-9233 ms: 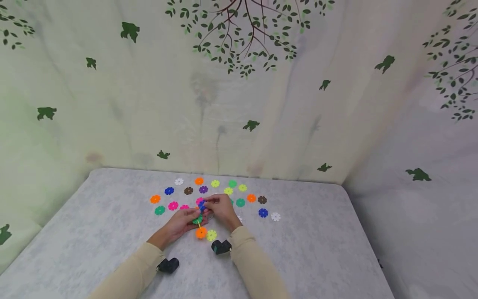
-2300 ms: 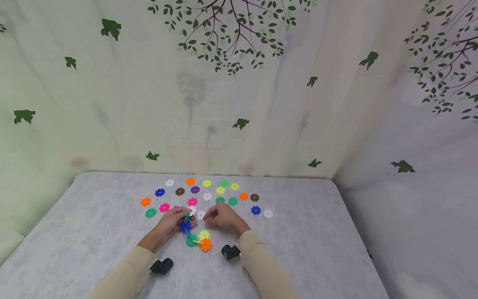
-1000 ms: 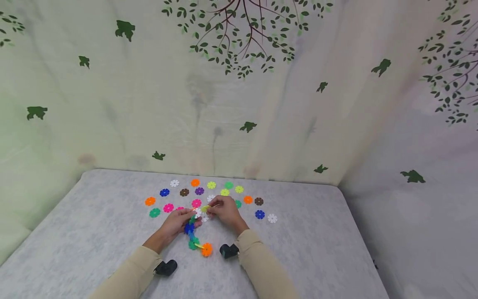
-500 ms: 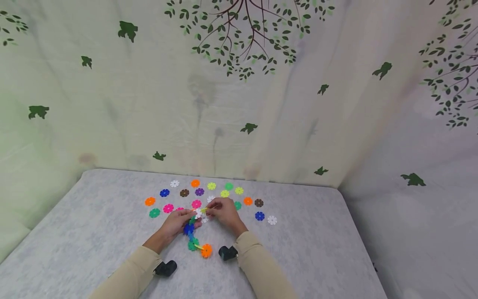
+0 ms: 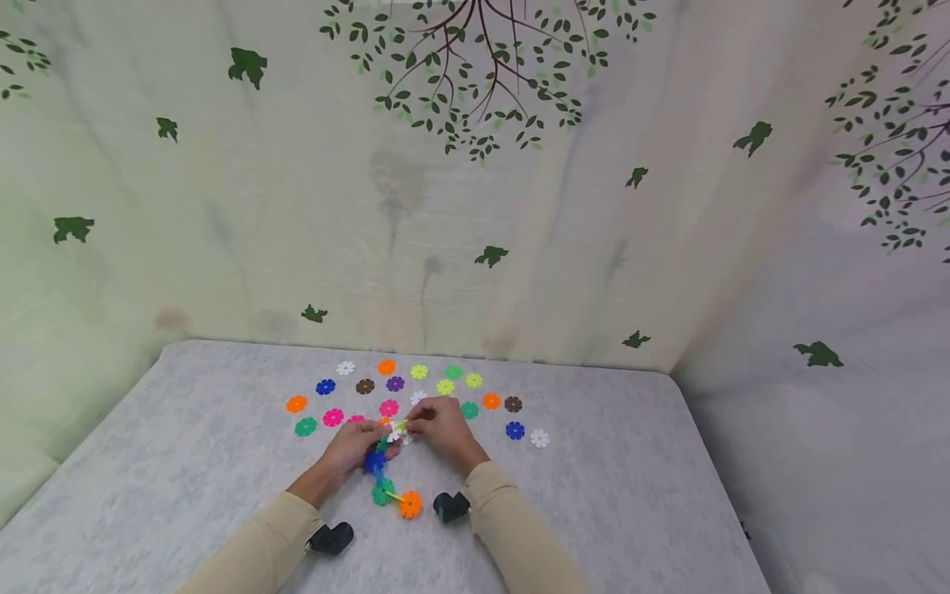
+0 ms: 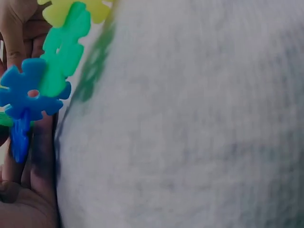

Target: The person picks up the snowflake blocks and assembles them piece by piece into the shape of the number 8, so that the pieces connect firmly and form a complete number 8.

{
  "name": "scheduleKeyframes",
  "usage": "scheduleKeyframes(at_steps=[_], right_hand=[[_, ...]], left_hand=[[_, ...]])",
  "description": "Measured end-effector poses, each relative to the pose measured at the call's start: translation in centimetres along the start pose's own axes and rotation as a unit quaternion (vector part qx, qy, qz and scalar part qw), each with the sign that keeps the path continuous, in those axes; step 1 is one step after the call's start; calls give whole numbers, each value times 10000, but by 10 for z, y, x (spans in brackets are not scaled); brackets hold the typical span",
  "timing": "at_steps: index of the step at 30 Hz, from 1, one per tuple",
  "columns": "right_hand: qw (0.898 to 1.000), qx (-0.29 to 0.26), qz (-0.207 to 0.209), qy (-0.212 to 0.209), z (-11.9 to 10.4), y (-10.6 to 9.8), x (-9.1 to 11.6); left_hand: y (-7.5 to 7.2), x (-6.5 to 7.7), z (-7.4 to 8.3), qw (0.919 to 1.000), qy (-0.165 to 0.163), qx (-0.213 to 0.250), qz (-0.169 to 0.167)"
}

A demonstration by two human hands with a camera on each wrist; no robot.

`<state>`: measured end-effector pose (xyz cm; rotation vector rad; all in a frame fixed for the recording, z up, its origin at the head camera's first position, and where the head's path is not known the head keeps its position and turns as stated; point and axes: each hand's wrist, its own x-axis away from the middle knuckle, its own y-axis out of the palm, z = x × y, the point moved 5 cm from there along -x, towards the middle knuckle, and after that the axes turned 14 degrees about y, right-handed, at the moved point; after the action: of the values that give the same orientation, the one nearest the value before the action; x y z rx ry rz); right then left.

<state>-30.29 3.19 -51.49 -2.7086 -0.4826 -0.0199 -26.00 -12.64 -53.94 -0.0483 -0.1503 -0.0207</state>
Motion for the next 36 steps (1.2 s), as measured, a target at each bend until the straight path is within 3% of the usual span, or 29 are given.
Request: scheduleKeyframes(at_steps=[9,20,25,31,36], right_hand=[[9976,286,-565,281,1,-12,-2],[9921,531,-1099,301,1,-14,2],[9900,609,-1222,349,0,-13,3],[9930,787,-852,215,8,-36,8],[9943,1029,-19,287,27,-80,18]], left_hand=[[20,11,0,9991,11,305,-310],[22,16,5,9899,36,83,-1416],[24,16,3,9889,17,-1,-1484],[24,15,0,9913,-50,-32,-1313],[24,16,-2,9906,-36,182,-1356]])
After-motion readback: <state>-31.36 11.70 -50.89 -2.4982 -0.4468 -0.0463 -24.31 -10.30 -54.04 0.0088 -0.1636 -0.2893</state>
